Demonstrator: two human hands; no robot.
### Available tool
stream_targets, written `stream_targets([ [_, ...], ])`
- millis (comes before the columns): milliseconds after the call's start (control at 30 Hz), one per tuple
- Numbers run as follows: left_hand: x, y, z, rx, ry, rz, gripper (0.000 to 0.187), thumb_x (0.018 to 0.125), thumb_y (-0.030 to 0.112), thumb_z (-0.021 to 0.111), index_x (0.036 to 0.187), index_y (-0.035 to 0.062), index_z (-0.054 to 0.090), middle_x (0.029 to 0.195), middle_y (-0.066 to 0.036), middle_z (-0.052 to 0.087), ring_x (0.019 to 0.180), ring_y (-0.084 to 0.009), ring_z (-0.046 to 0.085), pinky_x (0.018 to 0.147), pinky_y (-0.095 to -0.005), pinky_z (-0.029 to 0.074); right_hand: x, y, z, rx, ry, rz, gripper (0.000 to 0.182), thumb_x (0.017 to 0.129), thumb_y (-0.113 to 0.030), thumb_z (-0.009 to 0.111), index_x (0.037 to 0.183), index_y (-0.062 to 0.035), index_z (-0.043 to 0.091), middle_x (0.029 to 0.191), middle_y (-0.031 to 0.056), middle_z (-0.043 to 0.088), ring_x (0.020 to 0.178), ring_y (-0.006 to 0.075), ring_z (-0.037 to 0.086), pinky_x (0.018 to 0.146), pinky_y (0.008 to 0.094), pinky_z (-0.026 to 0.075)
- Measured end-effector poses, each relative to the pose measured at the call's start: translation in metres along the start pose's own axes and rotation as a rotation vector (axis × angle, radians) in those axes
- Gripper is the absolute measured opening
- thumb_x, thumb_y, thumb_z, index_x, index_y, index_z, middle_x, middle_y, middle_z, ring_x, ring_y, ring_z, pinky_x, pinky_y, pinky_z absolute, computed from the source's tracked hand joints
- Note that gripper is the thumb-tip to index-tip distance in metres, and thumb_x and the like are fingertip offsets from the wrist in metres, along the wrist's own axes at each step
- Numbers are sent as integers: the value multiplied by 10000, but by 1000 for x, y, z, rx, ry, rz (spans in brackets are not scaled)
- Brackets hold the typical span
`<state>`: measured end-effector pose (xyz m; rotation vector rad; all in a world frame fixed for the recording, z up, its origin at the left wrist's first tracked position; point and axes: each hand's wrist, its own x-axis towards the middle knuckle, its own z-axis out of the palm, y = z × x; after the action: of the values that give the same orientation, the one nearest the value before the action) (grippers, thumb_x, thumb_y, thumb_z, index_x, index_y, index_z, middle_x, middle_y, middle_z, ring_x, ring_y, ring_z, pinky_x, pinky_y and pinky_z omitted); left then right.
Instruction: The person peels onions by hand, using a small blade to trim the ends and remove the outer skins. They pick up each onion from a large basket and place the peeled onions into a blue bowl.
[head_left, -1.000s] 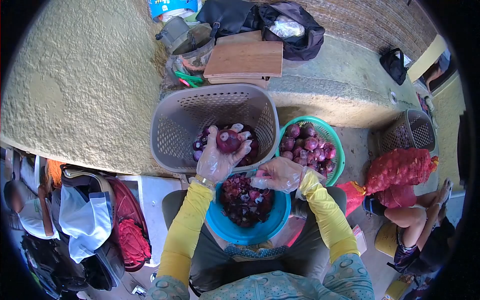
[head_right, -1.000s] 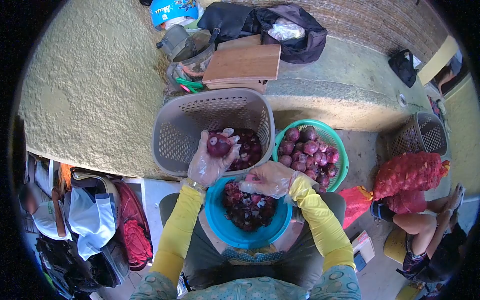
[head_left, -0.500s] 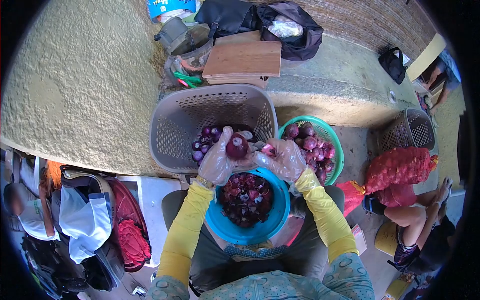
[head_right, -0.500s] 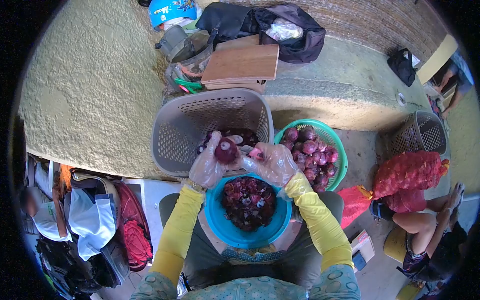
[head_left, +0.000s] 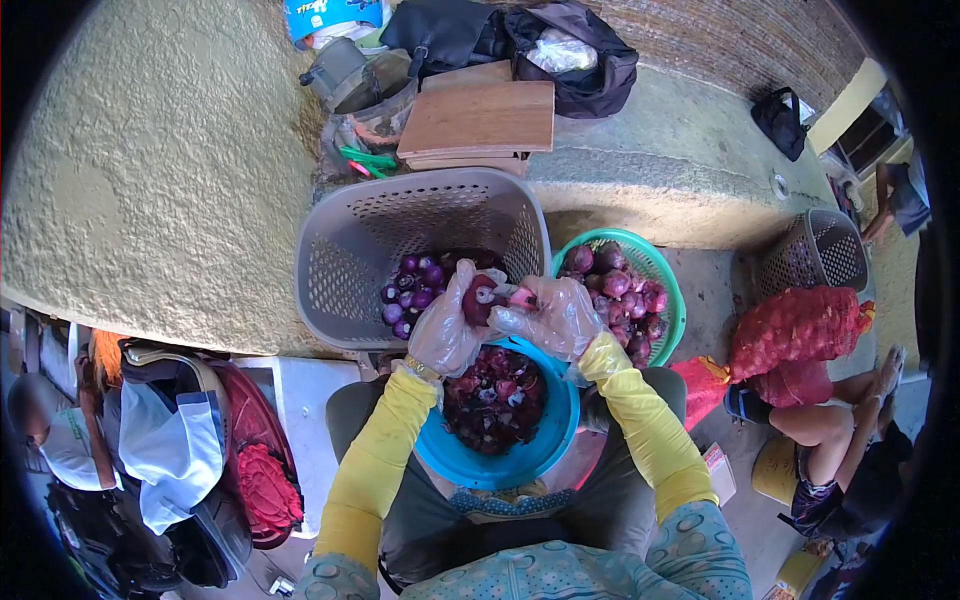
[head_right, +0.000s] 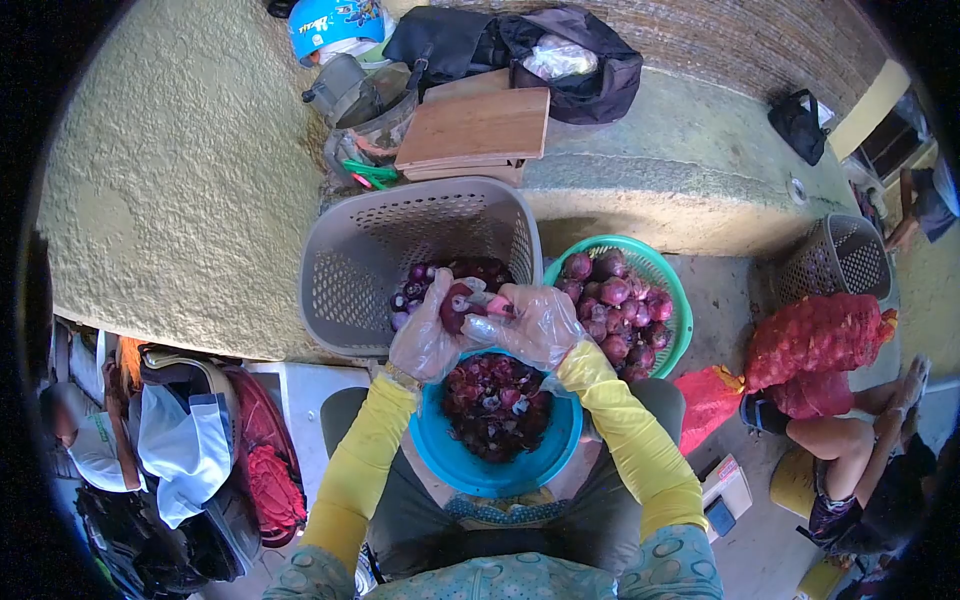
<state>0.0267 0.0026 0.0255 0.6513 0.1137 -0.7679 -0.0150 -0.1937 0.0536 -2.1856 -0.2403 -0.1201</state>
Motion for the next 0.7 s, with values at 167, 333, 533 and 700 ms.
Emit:
stream_targets([
  [167, 3, -1, -7, -110, -59, -33, 528, 1071, 506, 466, 1217, 12, 583, 1140, -163, 665, 1050, -295, 669, 930, -486, 597, 1, -1, -2, -11, -35, 50, 495, 853, -539, 776, 837, -48, 719, 671, 190, 653, 641, 369, 679, 609, 434, 525],
  [333, 2, -1, -5, -78, -58, 7, 518, 1074, 494, 468, 1217, 9, 584, 1133, -160, 667, 1050, -281, 667, 926, -464, 596, 1, 4, 2, -27, -31, 25, 464, 878, -523, 756, 828, -62, 726, 694, 192, 667, 656, 379, 683, 615, 444, 533],
  [533, 3, -2, -3, -11, -7, 63, 544, 1060, 531, 480, 1202, 18, 594, 1116, -135, 670, 968, -235, 672, 842, -379, 596, 1, 8, 4, -1, -55, 48, 470, 879, -527, 749, 804, -63, 725, 692, 189, 668, 671, 382, 686, 624, 456, 533],
  [700, -2, 1, 6, -32, 44, 22, 546, 1057, 529, 490, 1209, 15, 595, 1108, -130, 664, 986, -239, 664, 836, -384, 593, 2, -6, -7, -82, -41, 87, 486, 853, -543, 770, 798, -63, 723, 674, 172, 658, 646, 373, 672, 616, 434, 527],
])
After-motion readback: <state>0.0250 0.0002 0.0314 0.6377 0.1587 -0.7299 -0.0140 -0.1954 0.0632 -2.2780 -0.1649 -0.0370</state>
